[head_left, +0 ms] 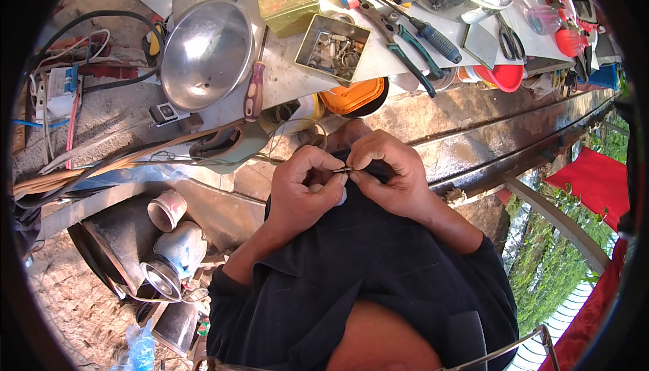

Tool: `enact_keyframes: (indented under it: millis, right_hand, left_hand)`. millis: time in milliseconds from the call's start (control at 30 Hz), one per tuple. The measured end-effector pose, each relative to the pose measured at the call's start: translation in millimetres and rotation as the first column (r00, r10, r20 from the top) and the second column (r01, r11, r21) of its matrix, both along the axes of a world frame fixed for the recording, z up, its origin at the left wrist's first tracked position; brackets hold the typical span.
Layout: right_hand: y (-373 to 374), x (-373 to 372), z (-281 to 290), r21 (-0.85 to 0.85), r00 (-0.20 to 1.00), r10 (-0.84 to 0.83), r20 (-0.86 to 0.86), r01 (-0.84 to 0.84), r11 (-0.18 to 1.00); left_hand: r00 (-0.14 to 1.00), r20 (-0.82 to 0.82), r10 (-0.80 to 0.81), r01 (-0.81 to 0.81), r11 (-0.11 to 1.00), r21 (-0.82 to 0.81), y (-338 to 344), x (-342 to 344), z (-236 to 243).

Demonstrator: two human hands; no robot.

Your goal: The person opens a small metal box, retrieves a screwdriver, and uses it to adjust a white electrical socket. They then insert a small metal piece into the socket and tighten it with the screwdriver.

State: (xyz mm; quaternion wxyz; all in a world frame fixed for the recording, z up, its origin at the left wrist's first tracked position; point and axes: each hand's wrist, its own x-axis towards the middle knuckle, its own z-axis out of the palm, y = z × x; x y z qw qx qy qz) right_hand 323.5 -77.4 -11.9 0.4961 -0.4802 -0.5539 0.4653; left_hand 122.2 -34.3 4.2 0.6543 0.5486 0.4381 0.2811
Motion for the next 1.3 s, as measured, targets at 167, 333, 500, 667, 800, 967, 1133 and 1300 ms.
enact_keyframes:
  millis: [167,333,500,667,800,967,1133,1300]
  right_hand:
    - [-1.3,-4.9,3.7,-0.393,0.798,-0.1,-0.594,-0.179,0.902]
    - [2.9,-1.5,-0.4,-0.328,0.871,-0.025,-0.491,-0.159,0.931]
    - [5.7,0.6,-0.9,0.124,0.993,-0.015,0.118,0.0,0.992]
    - [3.0,3.1,-1.9,0.029,1.0,0.028,-0.01,-0.028,0.999]
    - [1.1,3.4,-6.8,-0.239,0.914,-0.029,-0.405,-0.075,0.968]
    - [-0.9,7.6,-5.7,-0.071,0.993,-0.083,-0.083,0.078,0.994]
    - [-0.4,5.2,-0.3,-0.242,0.976,-0.023,-0.216,-0.031,0.97]
    - [-1.6,4.4,5.7,-0.142,0.997,0.054,-0.064,-0.062,0.988]
  left_hand:
    - [1.0,0.01,0.0,-0.001,0.999,0.048,0.2,-1.0,-3.6]
    - [1.0,0.01,-0.006,0.005,0.998,0.066,2.0,-1.4,-2.9]
    - [1.0,0.02,0.007,-0.007,1.0,-0.004,4.8,-2.7,-0.9]
    - [1.0,0.023,0.003,-0.003,1.0,0.006,4.6,-0.9,-0.8]
    - [1.0,0.018,0.015,-0.016,1.0,0.018,5.9,-0.4,-2.5]
    - [0.999,0.03,0.016,-0.016,1.0,0.004,9.2,-4.1,-1.8]
    - [1.0,0.009,-0.002,0.002,1.0,-0.003,9.7,-1.8,-2.7]
    - [1.0,0.021,-0.008,0.008,1.0,-0.001,11.2,-2.2,-5.3]
